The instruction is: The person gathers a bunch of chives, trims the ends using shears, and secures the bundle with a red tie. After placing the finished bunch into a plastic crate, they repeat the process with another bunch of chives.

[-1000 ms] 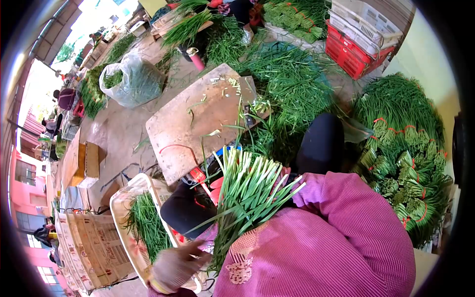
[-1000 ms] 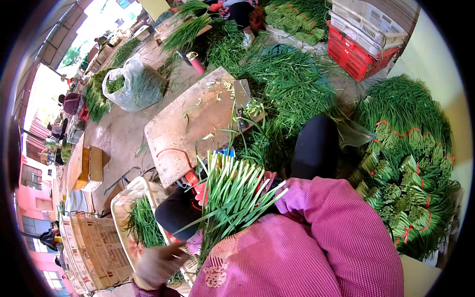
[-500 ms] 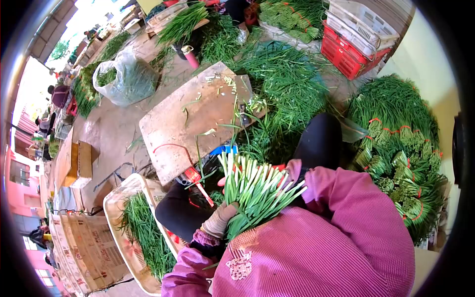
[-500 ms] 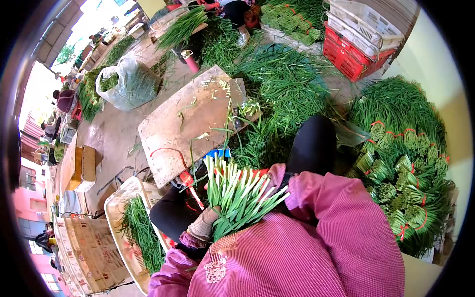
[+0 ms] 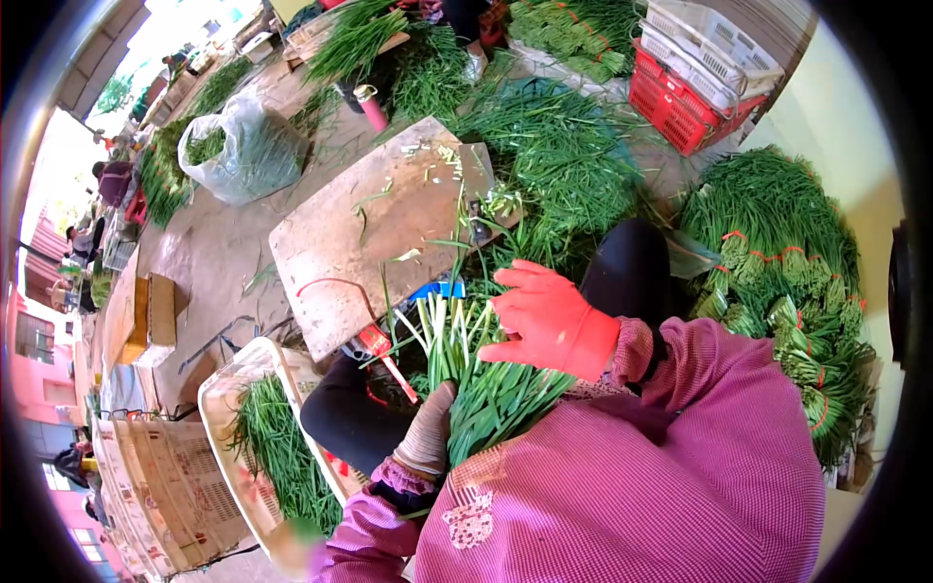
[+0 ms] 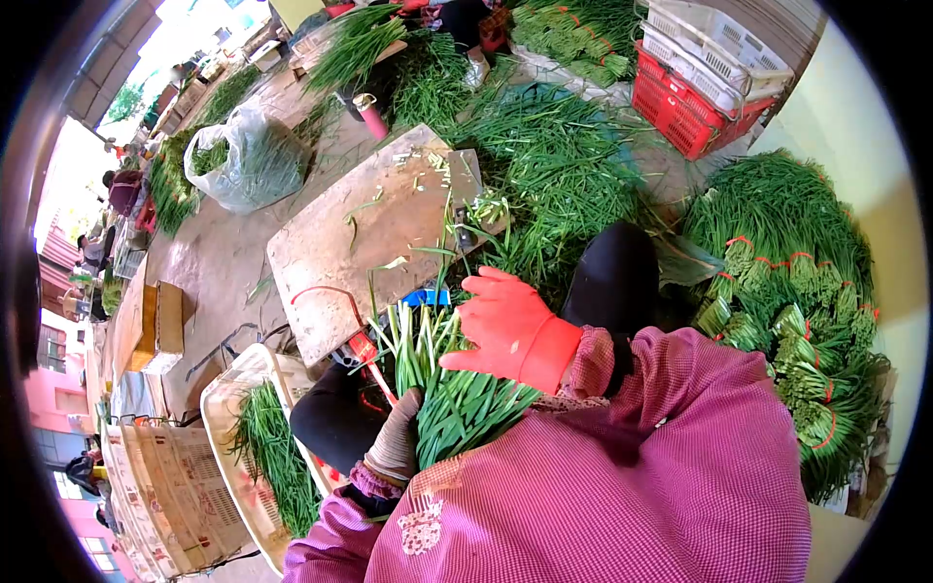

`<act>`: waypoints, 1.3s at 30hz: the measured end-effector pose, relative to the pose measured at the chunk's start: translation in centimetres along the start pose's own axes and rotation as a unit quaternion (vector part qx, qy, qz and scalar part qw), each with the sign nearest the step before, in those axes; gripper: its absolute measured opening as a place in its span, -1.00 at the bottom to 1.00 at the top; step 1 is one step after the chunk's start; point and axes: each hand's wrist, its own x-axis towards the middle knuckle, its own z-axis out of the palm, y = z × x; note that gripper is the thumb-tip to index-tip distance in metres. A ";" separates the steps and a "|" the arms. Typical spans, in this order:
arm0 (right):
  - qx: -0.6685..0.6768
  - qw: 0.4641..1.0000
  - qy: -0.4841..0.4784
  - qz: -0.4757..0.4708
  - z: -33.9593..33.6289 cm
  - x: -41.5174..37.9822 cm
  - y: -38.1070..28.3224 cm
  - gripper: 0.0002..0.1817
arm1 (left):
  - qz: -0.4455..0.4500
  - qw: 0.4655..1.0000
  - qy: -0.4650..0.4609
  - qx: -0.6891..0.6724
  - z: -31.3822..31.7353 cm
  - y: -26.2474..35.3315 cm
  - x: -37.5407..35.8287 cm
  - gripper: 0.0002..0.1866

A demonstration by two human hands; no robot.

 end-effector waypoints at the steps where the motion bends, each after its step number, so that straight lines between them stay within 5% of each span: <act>1: -0.023 1.000 0.001 -0.001 0.6 -0.2 0.0 -0.51 | 0.013 1.000 0.007 0.002 0.1 -0.2 0.1 -0.33; 8: -0.077 0.984 -0.137 0.084 0.4 -0.6 -1.1 -0.48 | 0.050 0.998 0.010 0.026 0.0 -0.6 0.3 -0.37; 12: -0.060 0.985 -0.130 0.092 0.9 -0.4 -1.2 -0.45 | 0.060 0.998 0.004 0.032 0.5 -0.6 0.2 -0.36; 14: -0.133 0.990 -0.001 0.055 2.1 -0.6 -1.0 -0.44 | 0.060 0.997 0.016 0.036 0.4 -0.6 0.2 -0.34; 19: 0.117 0.959 -0.152 0.208 4.4 -1.6 -0.3 -0.66 | 0.074 0.995 0.017 0.057 -0.7 -1.0 0.7 -0.28; 22: 0.214 0.932 -0.142 0.255 5.0 -2.0 0.4 -0.75 | 0.073 0.995 0.007 0.066 -0.7 -1.0 0.7 -0.27; 26: 0.127 0.970 0.003 0.207 4.5 -2.3 2.4 -0.87 | 0.064 0.996 0.015 0.059 -1.1 -1.2 1.0 -0.27; 30: 0.074 0.919 0.231 0.311 2.5 0.2 9.1 -0.78 | 0.058 0.997 0.022 0.038 -0.9 -1.5 0.9 -0.31; 32: 0.311 0.847 0.242 0.357 -2.1 2.2 8.8 -0.77 | 0.054 0.998 0.018 0.017 -0.7 -1.5 0.9 -0.34; 33: 0.310 0.847 0.242 0.357 -4.2 2.7 7.3 -0.77 | 0.051 0.998 0.019 0.023 -0.8 -1.5 1.0 -0.33; 35: 0.504 0.795 -0.005 0.337 -6.4 3.6 3.4 -0.77 | 0.045 0.998 0.019 0.033 -0.5 -1.5 1.2 -0.33; 36: 0.557 0.763 -0.045 0.324 -5.1 3.9 1.7 -0.76 | 0.051 0.998 0.015 0.040 -0.1 -1.5 1.2 -0.32; 39: 0.264 0.876 -0.293 0.278 -1.8 3.9 -1.4 -0.53 | 0.071 0.996 0.011 0.056 -0.3 -1.9 1.3 -0.32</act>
